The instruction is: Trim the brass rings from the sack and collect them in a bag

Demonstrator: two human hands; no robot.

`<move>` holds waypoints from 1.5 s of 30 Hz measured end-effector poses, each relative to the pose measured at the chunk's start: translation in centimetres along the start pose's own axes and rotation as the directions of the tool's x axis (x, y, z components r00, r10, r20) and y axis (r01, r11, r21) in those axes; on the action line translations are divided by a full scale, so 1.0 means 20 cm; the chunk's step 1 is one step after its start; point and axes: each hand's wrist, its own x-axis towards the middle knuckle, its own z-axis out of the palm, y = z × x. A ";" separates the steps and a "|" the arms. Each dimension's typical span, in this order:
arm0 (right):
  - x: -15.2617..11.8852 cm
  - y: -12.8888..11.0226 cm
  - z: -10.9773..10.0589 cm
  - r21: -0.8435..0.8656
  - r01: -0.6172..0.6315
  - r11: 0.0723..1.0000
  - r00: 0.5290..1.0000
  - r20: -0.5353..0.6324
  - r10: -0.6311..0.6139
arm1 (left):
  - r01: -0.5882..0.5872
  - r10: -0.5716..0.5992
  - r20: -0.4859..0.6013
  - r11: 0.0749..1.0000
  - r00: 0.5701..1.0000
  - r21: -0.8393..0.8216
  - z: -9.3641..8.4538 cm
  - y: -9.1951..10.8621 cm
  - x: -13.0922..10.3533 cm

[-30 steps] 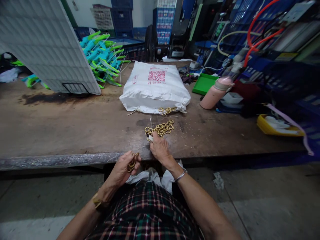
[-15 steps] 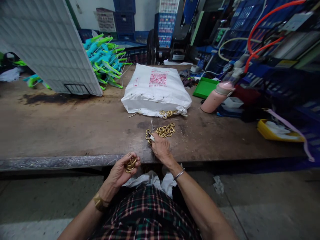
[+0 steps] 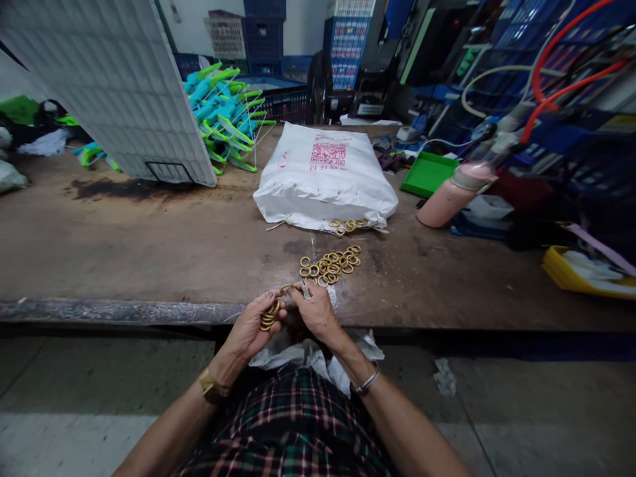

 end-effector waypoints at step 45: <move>-0.08 0.00 -0.01 -0.688 0.263 0.676 0.938 0.345 -0.013 | -0.232 0.229 0.077 0.797 0.970 0.557 0.02 -0.03 -0.06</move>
